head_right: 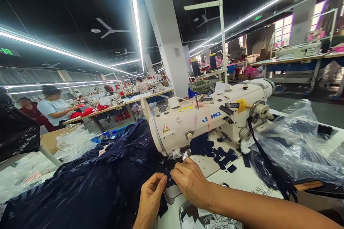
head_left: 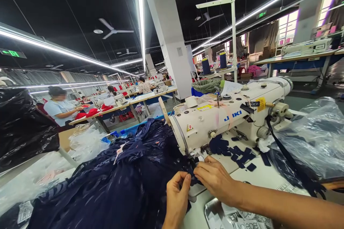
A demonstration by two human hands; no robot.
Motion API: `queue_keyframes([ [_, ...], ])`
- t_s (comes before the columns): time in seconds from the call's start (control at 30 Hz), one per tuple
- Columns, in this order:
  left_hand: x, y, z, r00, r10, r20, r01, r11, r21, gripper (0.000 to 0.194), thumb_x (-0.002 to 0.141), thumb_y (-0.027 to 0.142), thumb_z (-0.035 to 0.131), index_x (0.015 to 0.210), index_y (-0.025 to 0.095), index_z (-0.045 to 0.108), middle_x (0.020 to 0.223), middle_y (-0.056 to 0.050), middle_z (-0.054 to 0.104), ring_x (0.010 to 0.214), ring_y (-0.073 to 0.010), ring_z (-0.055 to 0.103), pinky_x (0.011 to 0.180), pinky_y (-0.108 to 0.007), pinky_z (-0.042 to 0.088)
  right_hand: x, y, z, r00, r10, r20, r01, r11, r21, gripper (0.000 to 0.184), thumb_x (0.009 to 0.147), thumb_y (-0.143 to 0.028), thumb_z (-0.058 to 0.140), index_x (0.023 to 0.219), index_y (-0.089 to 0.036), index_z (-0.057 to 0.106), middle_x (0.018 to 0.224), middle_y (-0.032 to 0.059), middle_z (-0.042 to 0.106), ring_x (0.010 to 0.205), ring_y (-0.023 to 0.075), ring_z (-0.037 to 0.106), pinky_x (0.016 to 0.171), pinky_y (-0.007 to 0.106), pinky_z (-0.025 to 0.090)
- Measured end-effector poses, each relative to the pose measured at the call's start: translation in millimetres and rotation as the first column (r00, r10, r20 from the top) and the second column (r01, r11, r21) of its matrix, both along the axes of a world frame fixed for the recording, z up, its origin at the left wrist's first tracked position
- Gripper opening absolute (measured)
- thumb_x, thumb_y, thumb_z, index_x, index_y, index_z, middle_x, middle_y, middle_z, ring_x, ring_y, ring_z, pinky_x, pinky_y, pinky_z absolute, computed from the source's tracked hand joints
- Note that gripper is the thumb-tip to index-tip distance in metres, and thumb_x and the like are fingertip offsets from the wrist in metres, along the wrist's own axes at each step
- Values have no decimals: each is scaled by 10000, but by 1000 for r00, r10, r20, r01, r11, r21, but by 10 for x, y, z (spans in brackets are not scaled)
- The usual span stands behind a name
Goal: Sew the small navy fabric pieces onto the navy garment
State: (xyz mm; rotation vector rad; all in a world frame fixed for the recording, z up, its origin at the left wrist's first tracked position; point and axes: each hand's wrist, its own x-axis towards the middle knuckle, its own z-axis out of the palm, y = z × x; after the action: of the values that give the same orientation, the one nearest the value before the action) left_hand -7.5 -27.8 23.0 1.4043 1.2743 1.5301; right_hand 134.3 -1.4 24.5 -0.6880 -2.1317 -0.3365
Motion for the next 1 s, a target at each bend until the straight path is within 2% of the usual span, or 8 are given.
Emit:
queue_keyframes([
  [0.13,-29,7,-12,997,-64,-38,63,998,-20,424,623,563,639,548,152,566,461,44,396,438,-89,346,400,-186,316,-12,8,0,993,-45,111,33,994,107,301,816,-6,287,634,-160,470,574,11,463,496,131,379,556,286,279],
  [0.2,-60,25,-3,991,-113,-76,110,993,-47,431,617,567,641,537,150,563,466,39,410,446,-93,358,413,-190,327,-15,-33,26,991,-35,127,25,997,78,270,777,2,306,625,-166,453,578,16,467,503,136,388,548,285,290],
  [0.27,-90,50,5,987,-135,-89,131,990,-56,438,616,575,635,539,150,564,479,30,439,457,-98,378,433,-196,339,-4,-111,68,994,71,86,-63,993,-101,198,744,-22,357,647,-174,439,587,1,467,515,127,404,535,257,317],
  [0.37,-119,85,13,993,-107,-58,103,993,-62,445,597,588,641,540,154,558,481,30,448,458,-102,390,452,-204,338,45,-230,115,958,287,-26,-273,873,-405,135,695,-54,437,687,-188,423,607,-33,465,544,100,431,537,196,351],
  [0.43,-121,93,18,996,-90,-29,87,993,-84,451,575,595,651,542,155,559,467,39,428,448,-101,383,450,-204,327,86,-249,106,952,296,-71,-297,848,-438,134,716,-58,439,697,-191,432,619,-33,472,564,101,437,558,197,359],
  [0.57,-95,70,27,995,-101,-10,100,991,-88,454,573,599,654,540,154,567,456,38,431,444,-103,388,458,-208,324,127,-140,18,985,137,-101,-162,938,-306,132,839,-112,393,790,-177,497,693,8,524,618,131,458,601,242,359],
  [0.7,-91,57,26,994,-105,-12,104,993,-62,453,588,597,650,546,152,573,458,34,444,447,-104,400,467,-207,334,93,-47,-16,997,54,-53,-61,987,-148,142,869,-135,386,858,-156,526,756,34,557,649,151,478,628,273,344],
  [1.0,-119,63,-54,989,-134,-57,132,991,-37,415,660,555,614,573,152,564,487,27,446,464,-106,392,465,-213,342,-5,-6,16,983,-50,176,25,990,140,297,815,-6,279,672,-143,501,592,28,482,507,142,384,545,294,276],
])
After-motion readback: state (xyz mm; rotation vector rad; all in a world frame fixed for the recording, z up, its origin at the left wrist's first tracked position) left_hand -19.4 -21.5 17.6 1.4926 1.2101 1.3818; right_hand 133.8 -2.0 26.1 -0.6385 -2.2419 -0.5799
